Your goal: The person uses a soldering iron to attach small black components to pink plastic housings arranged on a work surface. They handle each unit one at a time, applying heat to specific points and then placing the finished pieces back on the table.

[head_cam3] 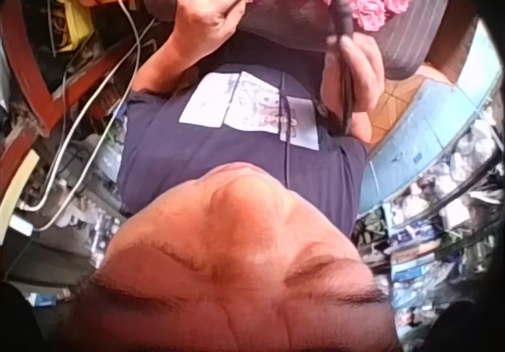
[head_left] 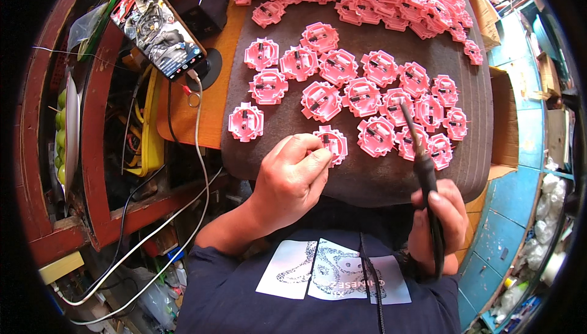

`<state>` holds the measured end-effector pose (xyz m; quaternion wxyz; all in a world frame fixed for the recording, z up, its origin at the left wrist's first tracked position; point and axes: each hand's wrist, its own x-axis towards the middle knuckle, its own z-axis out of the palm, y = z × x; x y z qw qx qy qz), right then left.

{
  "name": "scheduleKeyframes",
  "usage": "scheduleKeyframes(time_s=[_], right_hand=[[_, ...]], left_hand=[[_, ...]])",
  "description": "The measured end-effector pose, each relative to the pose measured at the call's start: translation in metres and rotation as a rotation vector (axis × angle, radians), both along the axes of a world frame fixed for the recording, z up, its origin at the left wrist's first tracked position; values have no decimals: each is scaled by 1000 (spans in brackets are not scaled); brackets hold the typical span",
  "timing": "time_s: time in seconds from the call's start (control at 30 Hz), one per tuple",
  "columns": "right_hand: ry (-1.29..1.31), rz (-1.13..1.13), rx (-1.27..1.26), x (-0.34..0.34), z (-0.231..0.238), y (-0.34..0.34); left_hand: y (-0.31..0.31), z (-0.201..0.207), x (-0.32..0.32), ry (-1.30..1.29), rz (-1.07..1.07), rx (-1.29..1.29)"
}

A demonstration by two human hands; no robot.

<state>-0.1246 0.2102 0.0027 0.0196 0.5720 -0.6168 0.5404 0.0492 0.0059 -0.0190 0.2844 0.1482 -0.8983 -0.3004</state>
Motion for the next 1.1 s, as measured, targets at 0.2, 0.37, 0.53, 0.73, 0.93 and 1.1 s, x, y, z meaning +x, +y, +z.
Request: scheduleKeyframes(time_s=[0.2,0.37,0.53,0.73,0.93,1.1], right_hand=[[284,-106,138,-22,-7,-32],[379,-118,224,-21,-23,-41],[415,-103,255,-24,-25,-43],[386,-68,237,-23,-25,-43],[322,-45,182,-19,-26,-43],[278,-19,163,-15,-25,-40]], left_hand=[[1,-5,1,27,10,-6],[0,-6,0,31,-6,-5],[0,-2,0,38,9,-7],[0,-1,0,27,7,-4],[0,-1,0,17,5,-3],[0,-3,0,31,4,-6]])
